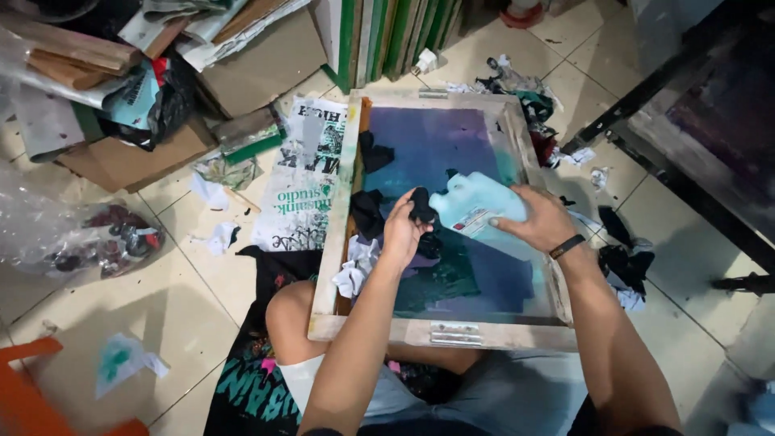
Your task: Cleaning a screen printing frame by picking off debris and applying cleaning solution from a bottle.
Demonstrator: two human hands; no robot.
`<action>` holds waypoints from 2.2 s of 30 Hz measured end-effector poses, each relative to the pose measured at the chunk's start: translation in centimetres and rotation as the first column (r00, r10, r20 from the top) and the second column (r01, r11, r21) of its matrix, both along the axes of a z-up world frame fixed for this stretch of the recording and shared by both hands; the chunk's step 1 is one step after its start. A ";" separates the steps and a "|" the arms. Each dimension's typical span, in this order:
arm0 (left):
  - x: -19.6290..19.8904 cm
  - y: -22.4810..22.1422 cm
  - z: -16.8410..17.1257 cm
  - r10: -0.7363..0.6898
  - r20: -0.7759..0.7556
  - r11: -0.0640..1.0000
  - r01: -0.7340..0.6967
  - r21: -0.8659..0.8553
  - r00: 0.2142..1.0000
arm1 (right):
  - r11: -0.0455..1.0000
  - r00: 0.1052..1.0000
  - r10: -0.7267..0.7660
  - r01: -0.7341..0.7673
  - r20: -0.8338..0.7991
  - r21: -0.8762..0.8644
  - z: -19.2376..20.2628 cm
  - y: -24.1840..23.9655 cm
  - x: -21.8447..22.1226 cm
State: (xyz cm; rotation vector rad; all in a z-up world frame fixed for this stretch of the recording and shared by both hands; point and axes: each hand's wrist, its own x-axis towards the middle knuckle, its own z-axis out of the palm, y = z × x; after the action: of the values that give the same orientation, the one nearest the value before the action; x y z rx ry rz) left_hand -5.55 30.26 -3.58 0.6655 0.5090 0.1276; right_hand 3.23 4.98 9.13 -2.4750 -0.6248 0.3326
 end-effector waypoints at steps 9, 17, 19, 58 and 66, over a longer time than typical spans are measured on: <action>-0.7 -2.0 0.2 -0.188 -0.087 0.982 0.189 0.006 0.978 | 0.845 0.892 0.368 -0.204 0.261 -0.495 2.9 2.6 1.4; -1.6 -1.2 1.9 -0.283 -0.121 0.958 0.273 -0.092 0.952 | 0.618 0.796 0.556 -0.204 0.238 -0.760 5.9 8.1 0.4; -1.5 -0.8 2.0 -0.263 -0.136 0.963 0.252 -0.092 0.955 | 0.654 0.747 0.580 -0.188 0.325 -0.733 5.6 7.8 0.4; -0.9 -3.1 0.8 -0.318 0.040 0.919 0.318 -0.233 0.947 | 0.551 0.949 0.313 -0.147 0.041 -0.822 9.2 5.1 3.0; -0.5 -3.4 -1.6 -0.256 0.013 0.945 0.253 -0.205 0.966 | 0.512 0.936 0.352 -0.167 0.028 -0.842 10.2 6.2 2.9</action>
State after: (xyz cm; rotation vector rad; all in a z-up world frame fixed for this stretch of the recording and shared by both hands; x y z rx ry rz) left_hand -6.04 26.89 -5.19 0.5244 0.4385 -0.1726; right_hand 6.09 11.21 19.28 -3.3686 -1.1485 0.6255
